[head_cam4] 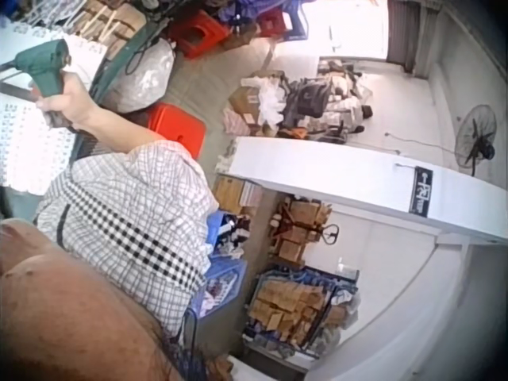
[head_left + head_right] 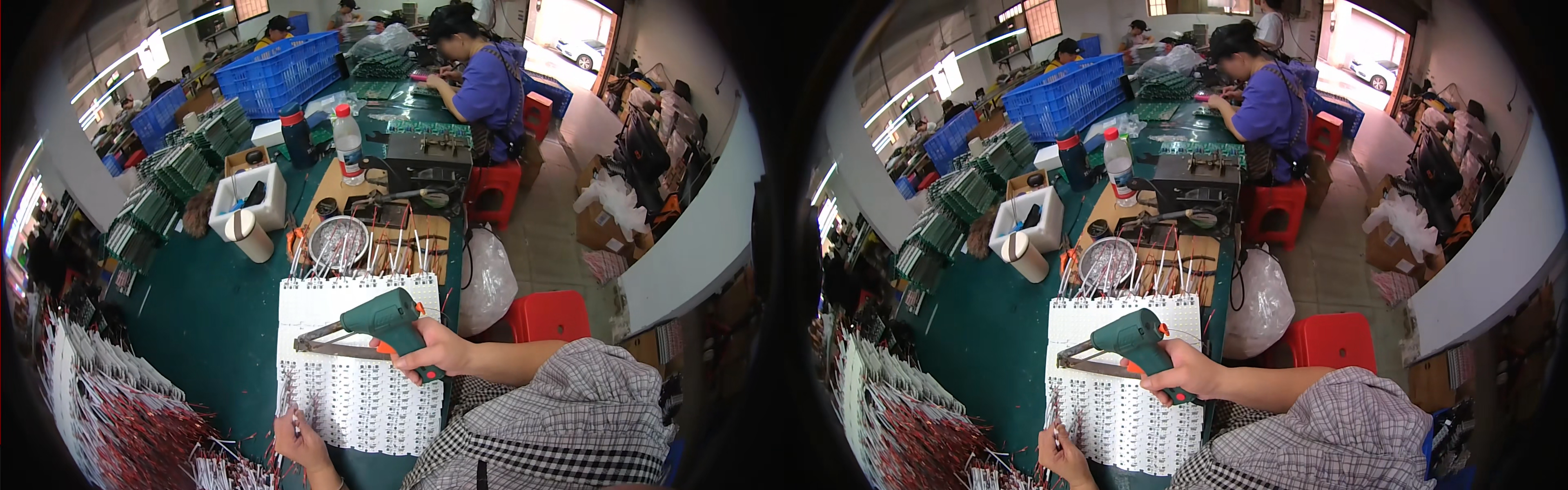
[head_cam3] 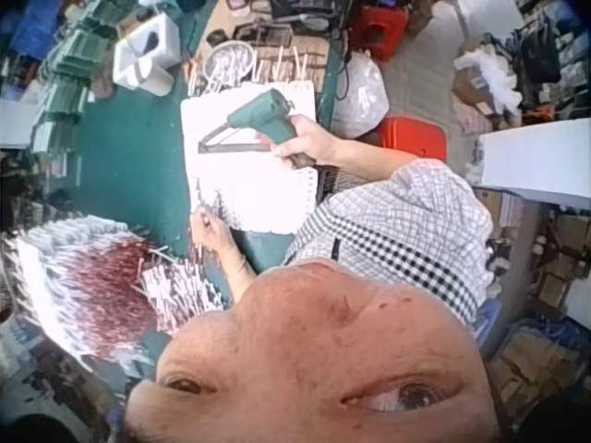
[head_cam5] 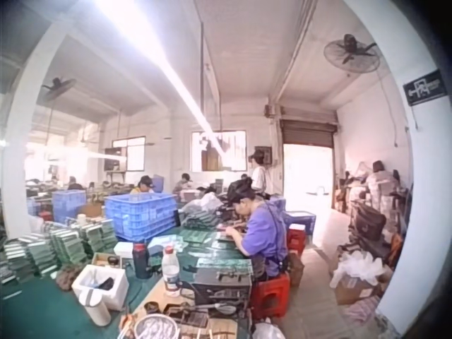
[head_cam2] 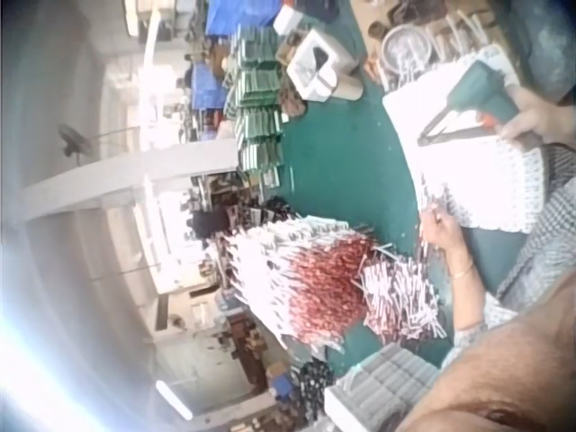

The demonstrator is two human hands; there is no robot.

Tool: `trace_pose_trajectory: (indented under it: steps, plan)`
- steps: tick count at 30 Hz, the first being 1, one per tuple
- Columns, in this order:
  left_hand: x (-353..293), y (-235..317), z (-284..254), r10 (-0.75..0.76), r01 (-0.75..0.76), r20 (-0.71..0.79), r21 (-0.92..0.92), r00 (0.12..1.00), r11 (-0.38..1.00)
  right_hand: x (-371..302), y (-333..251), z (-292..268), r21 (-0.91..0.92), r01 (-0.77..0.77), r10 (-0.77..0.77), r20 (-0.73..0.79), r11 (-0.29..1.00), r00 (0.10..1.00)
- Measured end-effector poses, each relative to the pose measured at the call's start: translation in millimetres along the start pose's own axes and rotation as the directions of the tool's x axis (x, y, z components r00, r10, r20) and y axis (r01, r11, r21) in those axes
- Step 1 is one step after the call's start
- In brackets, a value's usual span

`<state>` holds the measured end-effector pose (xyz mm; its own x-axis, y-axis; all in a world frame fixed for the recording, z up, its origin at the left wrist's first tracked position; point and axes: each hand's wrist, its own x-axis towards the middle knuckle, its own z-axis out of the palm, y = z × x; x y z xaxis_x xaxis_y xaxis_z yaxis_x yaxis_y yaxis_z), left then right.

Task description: The person gathers a bundle of wires from a pile on the table and solders the wire ends one by one using a handheld soldering gun.

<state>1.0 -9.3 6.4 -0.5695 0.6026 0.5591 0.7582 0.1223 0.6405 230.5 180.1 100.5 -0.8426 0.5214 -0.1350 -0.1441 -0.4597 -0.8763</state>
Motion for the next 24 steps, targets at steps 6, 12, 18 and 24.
trace_pose_trajectory:
  steps: [6,12,18,24]
  plan:
    - [5,16,-4,-0.043,0.043,0.001,0.037,0.999,0.998,-2,3,-1,0.011,0.003,-0.003,0.008,1.000,1.000]
    - [14,32,-18,-0.132,0.133,-0.033,0.020,0.991,0.991,7,11,-9,0.041,-0.037,0.037,0.006,0.998,0.999]
    - [46,46,-8,-0.294,0.304,0.082,-0.214,0.952,0.928,5,-2,-10,0.044,0.021,-0.017,-0.093,0.999,0.996]
    - [35,34,2,-0.396,0.400,0.078,-0.298,0.915,0.867,17,5,-15,0.000,0.071,-0.070,-0.066,0.998,0.995]
